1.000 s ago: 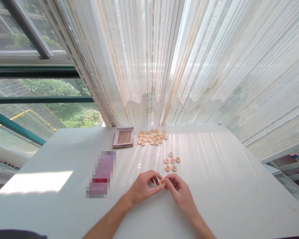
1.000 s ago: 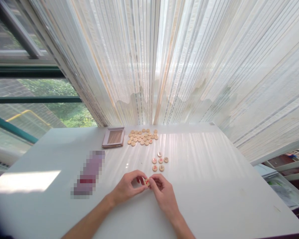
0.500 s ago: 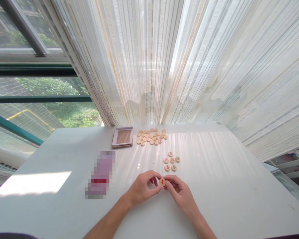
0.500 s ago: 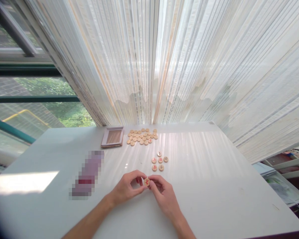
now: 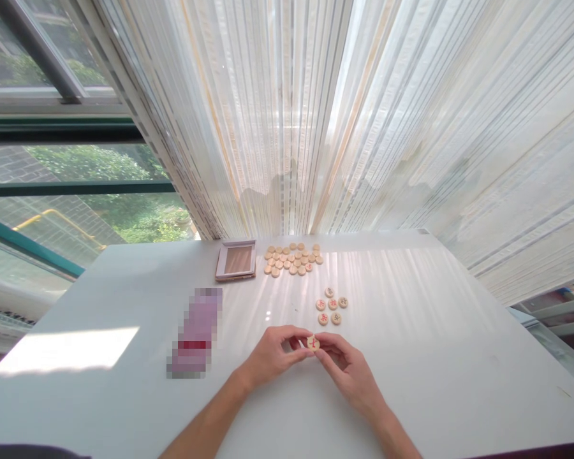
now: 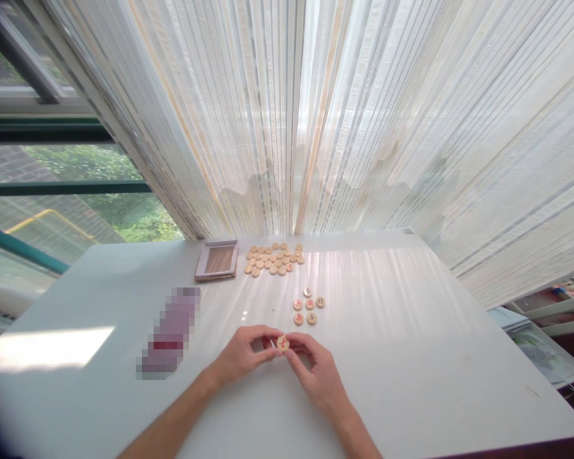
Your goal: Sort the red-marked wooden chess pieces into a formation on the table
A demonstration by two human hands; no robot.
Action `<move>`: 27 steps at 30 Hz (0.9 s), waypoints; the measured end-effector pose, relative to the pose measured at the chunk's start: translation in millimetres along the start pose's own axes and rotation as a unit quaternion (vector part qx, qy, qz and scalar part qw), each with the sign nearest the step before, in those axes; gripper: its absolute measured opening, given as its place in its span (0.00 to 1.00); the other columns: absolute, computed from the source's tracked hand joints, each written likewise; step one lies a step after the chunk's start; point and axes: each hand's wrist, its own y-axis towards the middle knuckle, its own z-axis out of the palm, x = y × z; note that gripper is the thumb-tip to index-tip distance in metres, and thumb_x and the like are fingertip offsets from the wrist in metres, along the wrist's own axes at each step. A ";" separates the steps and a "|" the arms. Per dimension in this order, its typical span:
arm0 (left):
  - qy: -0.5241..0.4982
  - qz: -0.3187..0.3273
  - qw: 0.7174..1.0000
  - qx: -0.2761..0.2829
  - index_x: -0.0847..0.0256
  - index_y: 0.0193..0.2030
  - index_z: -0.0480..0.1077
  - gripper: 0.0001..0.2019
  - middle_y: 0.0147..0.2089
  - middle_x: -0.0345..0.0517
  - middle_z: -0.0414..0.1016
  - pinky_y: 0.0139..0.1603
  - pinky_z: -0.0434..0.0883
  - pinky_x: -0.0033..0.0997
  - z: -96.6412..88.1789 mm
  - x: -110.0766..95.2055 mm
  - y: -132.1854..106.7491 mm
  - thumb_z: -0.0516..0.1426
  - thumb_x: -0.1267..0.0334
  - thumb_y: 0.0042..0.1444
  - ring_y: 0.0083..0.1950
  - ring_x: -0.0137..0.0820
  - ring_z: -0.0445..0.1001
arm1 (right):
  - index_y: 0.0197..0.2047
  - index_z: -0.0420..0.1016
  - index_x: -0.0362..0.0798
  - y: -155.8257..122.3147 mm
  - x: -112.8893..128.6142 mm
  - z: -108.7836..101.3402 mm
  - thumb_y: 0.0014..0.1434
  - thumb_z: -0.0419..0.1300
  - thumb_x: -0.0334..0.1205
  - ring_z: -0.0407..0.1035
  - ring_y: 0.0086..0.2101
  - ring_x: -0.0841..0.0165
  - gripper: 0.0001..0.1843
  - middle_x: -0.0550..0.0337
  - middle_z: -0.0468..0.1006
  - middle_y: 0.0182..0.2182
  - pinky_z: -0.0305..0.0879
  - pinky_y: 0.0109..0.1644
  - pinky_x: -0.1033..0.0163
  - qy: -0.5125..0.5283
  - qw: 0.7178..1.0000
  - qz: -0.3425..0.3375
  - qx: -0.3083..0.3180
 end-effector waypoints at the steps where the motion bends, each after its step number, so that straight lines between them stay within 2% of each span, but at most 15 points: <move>1: -0.010 -0.009 1.000 0.002 0.60 0.48 0.79 0.16 0.43 0.49 0.82 0.42 0.75 0.32 -0.6 0.5 0.0 0.65 0.56 0.56 0.36 0.32 0.77 | 0.50 0.76 0.51 -0.2 0.5 -0.5 0.64 0.62 0.47 0.77 0.47 0.57 0.14 0.51 0.81 0.46 0.75 0.54 0.51 -0.001 1.000 0.001 0.004; 10: -0.037 -0.013 0.999 0.010 0.59 0.47 0.81 0.15 0.44 0.47 0.83 0.47 0.76 0.32 -3.4 -4.3 -0.6 0.67 0.57 0.54 0.41 0.35 0.80 | 0.50 0.76 0.51 -0.2 7.5 -4.5 0.64 0.62 0.44 0.76 0.47 0.59 0.12 0.53 0.80 0.48 0.74 0.55 0.53 -0.008 0.999 0.002 0.031; 18: -0.071 -0.037 0.996 0.033 0.61 0.55 0.77 0.20 0.45 0.50 0.84 0.46 0.79 0.36 -2.6 -0.5 -0.6 0.64 0.57 0.58 0.38 0.37 0.83 | 0.50 0.75 0.52 -0.1 3.2 -2.8 0.65 0.62 0.43 0.77 0.44 0.61 0.11 0.54 0.81 0.47 0.75 0.53 0.55 -0.008 1.000 -0.007 0.015; 24: -0.064 -0.027 0.997 0.027 0.63 0.52 0.78 0.18 0.43 0.50 0.84 0.45 0.79 0.35 0.0 0.7 -0.2 0.64 0.57 0.57 0.38 0.36 0.83 | 0.47 0.75 0.51 -0.2 6.3 -3.0 0.64 0.62 0.45 0.77 0.43 0.62 0.10 0.55 0.81 0.46 0.75 0.52 0.57 -0.017 1.000 0.000 0.016; 27: -0.071 -0.021 0.997 0.029 0.64 0.48 0.78 0.15 0.44 0.50 0.84 0.48 0.79 0.36 1.4 -0.5 -0.6 0.64 0.58 0.56 0.42 0.37 0.82 | 0.45 0.75 0.51 -0.4 4.5 -2.1 0.63 0.63 0.47 0.77 0.41 0.62 0.10 0.55 0.81 0.43 0.75 0.50 0.57 -0.021 1.000 0.005 0.001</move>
